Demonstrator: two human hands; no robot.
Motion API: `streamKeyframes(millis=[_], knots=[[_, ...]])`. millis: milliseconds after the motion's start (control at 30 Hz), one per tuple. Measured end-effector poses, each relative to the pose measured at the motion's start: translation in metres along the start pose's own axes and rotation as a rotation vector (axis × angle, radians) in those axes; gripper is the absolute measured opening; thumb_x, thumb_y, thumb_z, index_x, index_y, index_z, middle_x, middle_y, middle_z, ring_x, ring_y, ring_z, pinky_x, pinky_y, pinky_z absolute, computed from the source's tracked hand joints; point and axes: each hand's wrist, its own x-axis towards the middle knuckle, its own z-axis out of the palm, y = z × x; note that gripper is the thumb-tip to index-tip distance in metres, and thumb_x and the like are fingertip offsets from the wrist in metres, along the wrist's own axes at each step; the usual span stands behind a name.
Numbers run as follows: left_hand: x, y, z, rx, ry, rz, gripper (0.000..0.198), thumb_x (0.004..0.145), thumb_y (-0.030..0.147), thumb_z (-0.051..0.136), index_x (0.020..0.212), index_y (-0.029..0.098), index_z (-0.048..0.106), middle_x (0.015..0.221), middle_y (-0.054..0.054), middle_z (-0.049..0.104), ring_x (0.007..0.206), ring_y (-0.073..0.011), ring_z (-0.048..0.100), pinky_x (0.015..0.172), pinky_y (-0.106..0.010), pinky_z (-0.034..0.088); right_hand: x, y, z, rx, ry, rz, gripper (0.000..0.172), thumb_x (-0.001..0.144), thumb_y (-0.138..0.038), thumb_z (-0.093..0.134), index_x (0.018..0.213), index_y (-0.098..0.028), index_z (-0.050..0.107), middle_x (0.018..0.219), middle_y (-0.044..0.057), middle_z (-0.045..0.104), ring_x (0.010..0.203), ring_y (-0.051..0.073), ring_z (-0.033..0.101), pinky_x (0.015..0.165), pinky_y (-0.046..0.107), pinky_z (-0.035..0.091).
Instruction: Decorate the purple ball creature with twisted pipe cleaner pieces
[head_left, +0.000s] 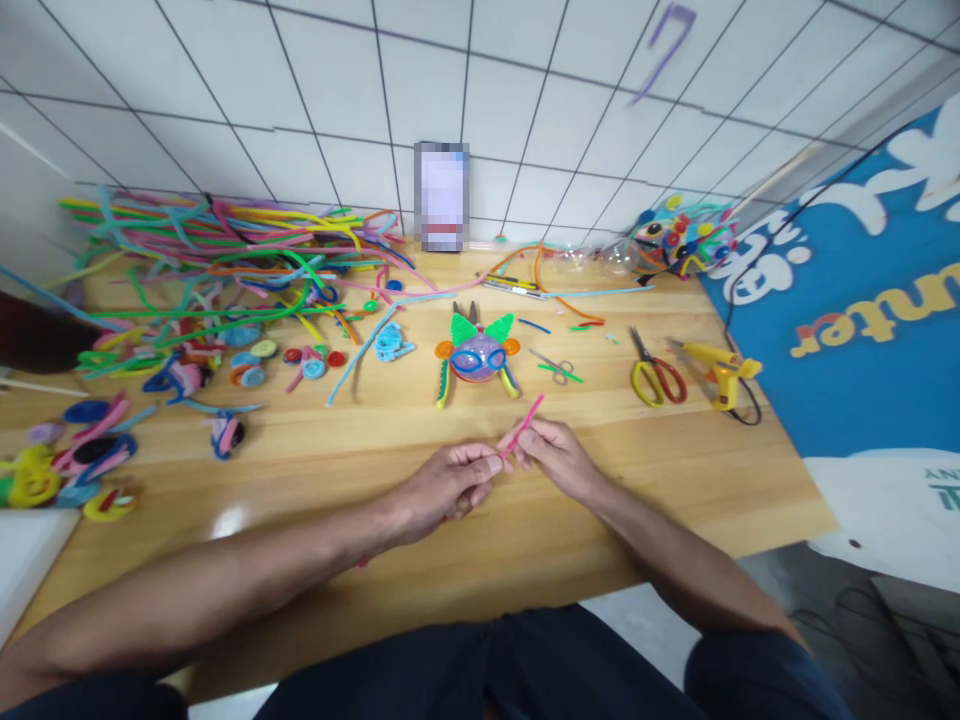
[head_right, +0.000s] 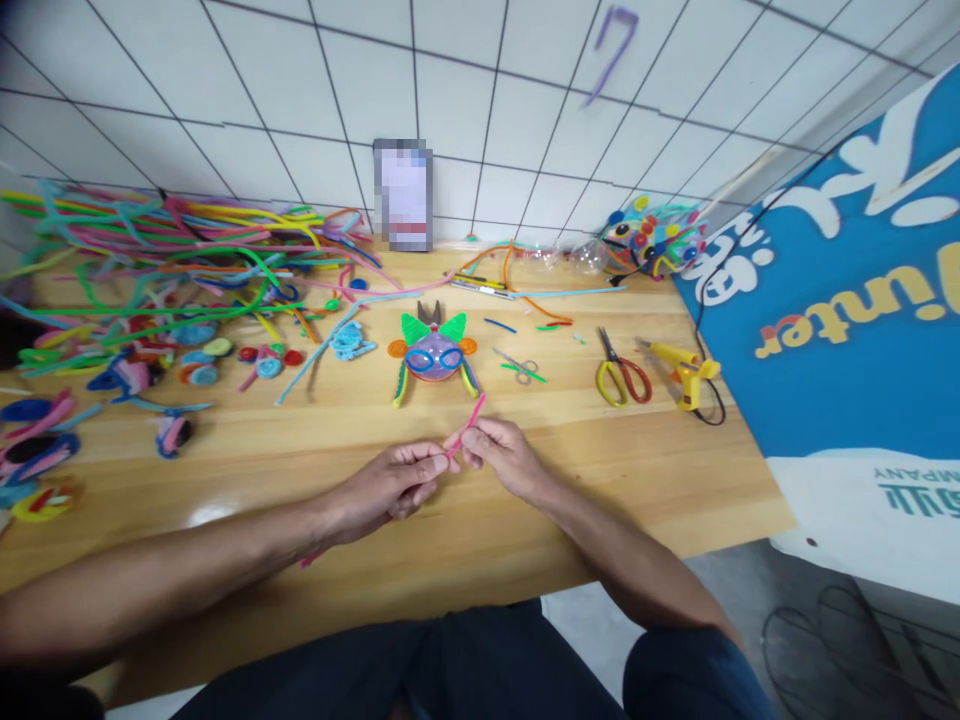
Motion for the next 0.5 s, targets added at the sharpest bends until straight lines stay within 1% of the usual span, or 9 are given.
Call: streamKeyframes(millis=[67,167,333,400,500], knots=[[0.0005,-0.0004,-0.0002,0.002,-0.01,-0.014,0.06,0.079,0.072,0.077,0.099,0.017,0.063,0.054,0.01,0.046,0.041,-0.0055,0.026,0.044,-0.022,0.015,-0.0007,0.0002,0.0002,-0.036,-0.032,0.015,0.055,0.094,-0.07,0.067,0.086,-0.018,0.08,0.064,0.0,0.066,0.057,0.012,0.056,0.057,0.025,0.047],[0.0007,-0.0025,-0.0008,0.045,-0.031,-0.003,0.06,0.081,0.074,0.074,0.098,0.017,0.065,0.052,0.01,0.045,0.042,-0.0062,0.026,0.045,-0.023,0.017,-0.0027,0.0013,0.0011,-0.018,0.025,0.008,0.055,0.094,-0.07,0.068,0.083,-0.018,0.08,0.065,0.001,0.068,0.056,0.012,0.058,0.057,0.025,0.047],[-0.0023,-0.0068,-0.0001,0.21,-0.089,0.053,0.06,0.088,0.074,0.065,0.098,0.014,0.071,0.051,0.006,0.051,0.045,-0.0084,0.032,0.049,-0.024,0.025,-0.0076,0.0036,0.007,0.027,0.075,0.009,0.051,0.091,-0.067,0.072,0.078,-0.018,0.079,0.064,0.002,0.07,0.056,0.013,0.06,0.055,0.026,0.046],[-0.0041,-0.0067,0.0022,0.229,-0.069,0.106,0.06,0.091,0.071,0.062,0.101,0.013,0.073,0.052,0.006,0.052,0.047,-0.0087,0.033,0.05,-0.024,0.026,-0.0075,0.0026,0.0068,0.057,0.127,0.009,0.05,0.088,-0.068,0.075,0.076,-0.019,0.078,0.062,0.002,0.068,0.053,0.013,0.057,0.053,0.026,0.045],[-0.0062,-0.0039,0.0061,0.171,-0.045,0.136,0.057,0.093,0.068,0.06,0.107,0.014,0.072,0.057,0.005,0.055,0.047,-0.0087,0.032,0.05,-0.024,0.024,-0.0054,-0.0013,0.0002,0.121,0.269,-0.018,0.046,0.083,-0.066,0.081,0.074,-0.022,0.076,0.061,0.001,0.066,0.05,0.013,0.053,0.051,0.027,0.044]])
